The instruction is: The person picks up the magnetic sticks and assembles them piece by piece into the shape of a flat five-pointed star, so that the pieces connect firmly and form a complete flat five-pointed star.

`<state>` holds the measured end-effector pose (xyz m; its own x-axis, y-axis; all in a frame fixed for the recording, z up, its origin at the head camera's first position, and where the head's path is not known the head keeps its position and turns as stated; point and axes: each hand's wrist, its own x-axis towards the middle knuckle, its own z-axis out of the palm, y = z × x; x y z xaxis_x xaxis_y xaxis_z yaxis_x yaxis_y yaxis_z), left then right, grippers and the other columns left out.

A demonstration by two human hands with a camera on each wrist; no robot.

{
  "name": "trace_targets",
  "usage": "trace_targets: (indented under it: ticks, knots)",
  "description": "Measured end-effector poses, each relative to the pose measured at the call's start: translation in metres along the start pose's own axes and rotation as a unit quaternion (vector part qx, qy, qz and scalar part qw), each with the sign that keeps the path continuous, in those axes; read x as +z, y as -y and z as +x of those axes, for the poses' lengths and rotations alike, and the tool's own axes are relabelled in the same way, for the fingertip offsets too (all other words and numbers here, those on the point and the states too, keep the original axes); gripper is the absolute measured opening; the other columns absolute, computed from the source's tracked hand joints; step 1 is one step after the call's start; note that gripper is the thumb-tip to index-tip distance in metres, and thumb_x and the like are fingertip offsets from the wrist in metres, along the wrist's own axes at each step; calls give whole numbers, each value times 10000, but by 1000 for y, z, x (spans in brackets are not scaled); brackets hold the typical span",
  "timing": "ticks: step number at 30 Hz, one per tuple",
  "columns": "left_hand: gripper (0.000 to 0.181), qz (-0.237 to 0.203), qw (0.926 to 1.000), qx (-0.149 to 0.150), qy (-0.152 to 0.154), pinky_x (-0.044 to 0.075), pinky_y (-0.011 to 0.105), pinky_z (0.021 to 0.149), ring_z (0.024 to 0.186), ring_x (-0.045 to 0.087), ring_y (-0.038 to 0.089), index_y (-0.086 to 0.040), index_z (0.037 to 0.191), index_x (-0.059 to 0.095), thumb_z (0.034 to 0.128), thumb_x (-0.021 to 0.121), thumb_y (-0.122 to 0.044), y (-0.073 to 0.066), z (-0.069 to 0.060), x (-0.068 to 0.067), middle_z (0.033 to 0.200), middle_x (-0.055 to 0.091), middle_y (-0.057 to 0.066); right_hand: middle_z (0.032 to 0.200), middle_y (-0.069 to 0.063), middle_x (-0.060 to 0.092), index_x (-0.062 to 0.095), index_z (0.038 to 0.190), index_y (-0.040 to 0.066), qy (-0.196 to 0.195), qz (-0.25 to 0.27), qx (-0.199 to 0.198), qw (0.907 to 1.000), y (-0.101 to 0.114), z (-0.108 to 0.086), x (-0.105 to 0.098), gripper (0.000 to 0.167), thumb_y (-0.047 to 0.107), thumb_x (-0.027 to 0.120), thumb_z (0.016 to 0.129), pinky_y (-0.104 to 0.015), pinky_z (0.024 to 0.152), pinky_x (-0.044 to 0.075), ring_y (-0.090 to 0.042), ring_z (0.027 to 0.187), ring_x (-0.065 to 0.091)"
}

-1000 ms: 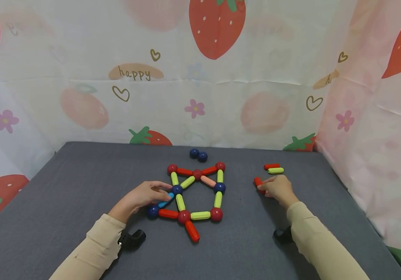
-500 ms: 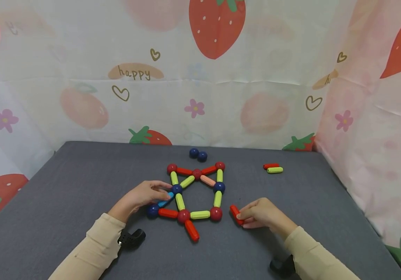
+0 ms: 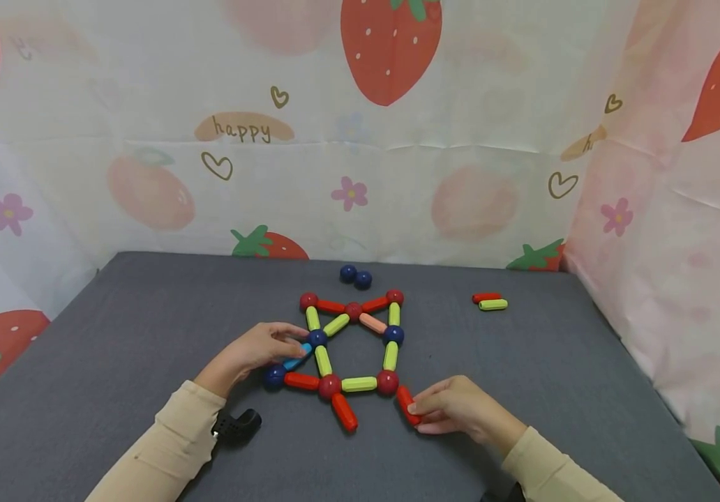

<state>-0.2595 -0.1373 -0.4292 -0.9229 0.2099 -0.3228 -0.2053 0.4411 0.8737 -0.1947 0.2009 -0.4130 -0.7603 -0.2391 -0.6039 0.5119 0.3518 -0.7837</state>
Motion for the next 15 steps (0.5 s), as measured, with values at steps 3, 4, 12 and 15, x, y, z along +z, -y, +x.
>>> trace_targets:
  ticks: [3, 4, 12, 15]
  knots:
    - [433, 30, 10000, 5, 14, 517, 465, 1023, 1036, 649, 223, -66, 1303, 637, 892, 727, -169, 0, 0, 0, 1224, 689, 154, 941, -46, 724, 667, 1179, -89, 69, 80, -6, 9999, -2, 1, 5, 314, 85, 690, 918, -304, 788, 614, -110, 807, 692]
    - [436, 27, 10000, 18, 26, 516, 466, 1025, 1039, 650, 226, -63, 1304, 635, 892, 727, -168, 0, 0, 0, 1227, 688, 158, 931, -40, 724, 674, 1170, -83, 64, 85, 0, 9999, -2, 1, 6, 302, 90, 687, 922, -308, 794, 614, -110, 807, 692]
    - [449, 37, 9999, 119, 115, 520, 464, 1020, 1030, 655, 217, -49, 1315, 624, 895, 724, -170, 0, 0, 0, 1231, 683, 169, 895, -29, 723, 667, 1172, -78, 23, 395, 44, 9992, -4, 0, 18, 296, 108, 669, 941, -319, 819, 610, -112, 805, 699]
    - [447, 40, 9999, 109, 121, 517, 461, 1024, 1042, 654, 218, -54, 1319, 622, 899, 720, -171, 0, 0, -1, 1238, 682, 167, 934, -53, 725, 641, 1203, -95, 31, 546, 33, 9985, -4, -1, 23, 339, 113, 678, 938, -319, 824, 609, -120, 819, 710]
